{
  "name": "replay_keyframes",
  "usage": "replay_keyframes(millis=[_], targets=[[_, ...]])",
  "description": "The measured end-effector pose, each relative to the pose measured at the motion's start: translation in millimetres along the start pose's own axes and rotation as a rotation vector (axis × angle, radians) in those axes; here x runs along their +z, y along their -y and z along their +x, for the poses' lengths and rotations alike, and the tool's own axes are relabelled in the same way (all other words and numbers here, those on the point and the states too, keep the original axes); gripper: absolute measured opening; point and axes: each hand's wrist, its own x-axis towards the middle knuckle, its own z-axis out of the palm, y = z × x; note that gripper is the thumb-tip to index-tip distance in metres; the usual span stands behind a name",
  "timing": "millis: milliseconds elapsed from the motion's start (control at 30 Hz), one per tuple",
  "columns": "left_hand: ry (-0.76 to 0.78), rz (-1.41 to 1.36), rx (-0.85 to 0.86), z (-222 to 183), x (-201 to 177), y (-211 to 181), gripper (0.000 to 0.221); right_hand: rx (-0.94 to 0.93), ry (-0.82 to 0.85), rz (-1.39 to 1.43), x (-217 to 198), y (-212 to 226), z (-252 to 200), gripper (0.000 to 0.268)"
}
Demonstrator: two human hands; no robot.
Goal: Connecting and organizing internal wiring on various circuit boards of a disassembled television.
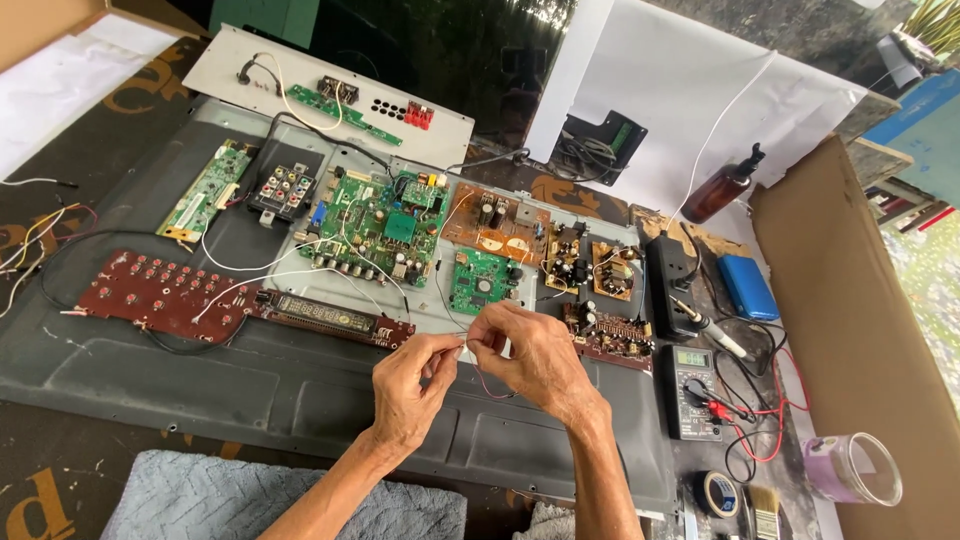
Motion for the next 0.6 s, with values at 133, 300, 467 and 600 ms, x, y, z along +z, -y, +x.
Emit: replay_keyframes(millis=[133, 300, 467, 600], targets=[[0.003, -0.007, -0.019, -1.2, -0.1, 1.7, 0.012, 0.053, 0.026, 0.041, 1.4, -1.8, 1.0, 0.006], [0.006, -0.026, -0.008, 2.1, -1.6, -1.4, 0.013, 0.118, 0.054, 0.035, 2.1, 0.2, 2.2, 0.007], [0.004, -0.005, 0.007, 2.4, -1.0, -1.5, 0.013, 0.072, 0.038, 0.076, -1.1, 2.3, 1.8, 0.009], [-0.005, 0.011, 0.012, 3.0, -0.5, -1.8, 0.013, 0.064, 0.03, 0.114, -2.5, 2.7, 1.4, 0.008]])
